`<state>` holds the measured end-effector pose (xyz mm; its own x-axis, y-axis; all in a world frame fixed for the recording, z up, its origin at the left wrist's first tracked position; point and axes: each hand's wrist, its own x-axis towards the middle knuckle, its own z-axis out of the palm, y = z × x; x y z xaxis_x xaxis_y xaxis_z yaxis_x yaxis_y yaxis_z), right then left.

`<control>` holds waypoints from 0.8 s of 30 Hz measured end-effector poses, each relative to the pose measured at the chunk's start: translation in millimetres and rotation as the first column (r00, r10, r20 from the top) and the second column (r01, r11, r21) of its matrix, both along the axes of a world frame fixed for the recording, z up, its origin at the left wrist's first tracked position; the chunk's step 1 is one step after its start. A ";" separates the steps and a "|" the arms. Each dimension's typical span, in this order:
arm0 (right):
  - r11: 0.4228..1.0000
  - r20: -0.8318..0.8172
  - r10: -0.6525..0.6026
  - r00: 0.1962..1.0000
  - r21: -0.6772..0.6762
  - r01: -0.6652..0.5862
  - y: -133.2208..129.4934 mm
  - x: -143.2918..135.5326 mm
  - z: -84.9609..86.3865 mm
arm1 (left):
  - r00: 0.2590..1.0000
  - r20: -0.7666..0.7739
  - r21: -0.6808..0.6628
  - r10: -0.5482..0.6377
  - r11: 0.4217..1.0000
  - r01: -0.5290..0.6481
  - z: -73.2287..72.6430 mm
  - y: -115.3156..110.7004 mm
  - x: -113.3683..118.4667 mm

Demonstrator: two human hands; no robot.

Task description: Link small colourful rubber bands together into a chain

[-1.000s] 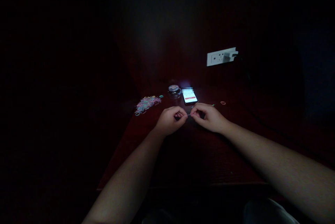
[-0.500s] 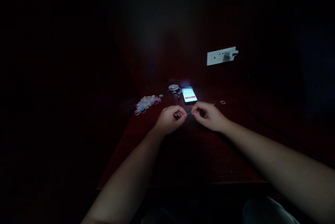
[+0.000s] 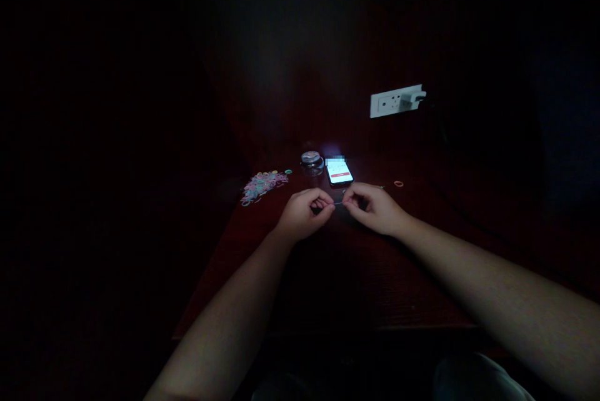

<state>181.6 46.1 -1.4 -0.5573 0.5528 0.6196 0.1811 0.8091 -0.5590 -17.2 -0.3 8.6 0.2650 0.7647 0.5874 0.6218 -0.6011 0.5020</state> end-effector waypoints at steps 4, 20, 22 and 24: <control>1.000 0.003 0.001 1.000 0.018 -0.001 -0.8 1.2 1.1 | 1.000 -0.003 0.000 -0.002 1.000 0.002 0.5 -0.4 -0.2; 0.999 0.012 0.002 1.000 -0.044 -0.001 0.9 -0.2 -2.8 | 1.000 0.004 -0.022 0.003 1.000 -0.003 1.8 -1.4 1.3; 0.999 0.016 0.002 1.000 -0.046 -0.002 0.3 -0.3 -1.6 | 1.000 0.000 -0.024 0.005 1.000 -0.005 1.4 -1.0 1.1; 0.999 0.018 0.003 1.000 -0.043 -0.002 -0.4 -0.5 -0.7 | 1.000 -0.001 -0.023 0.006 1.000 -0.006 1.0 -0.5 1.0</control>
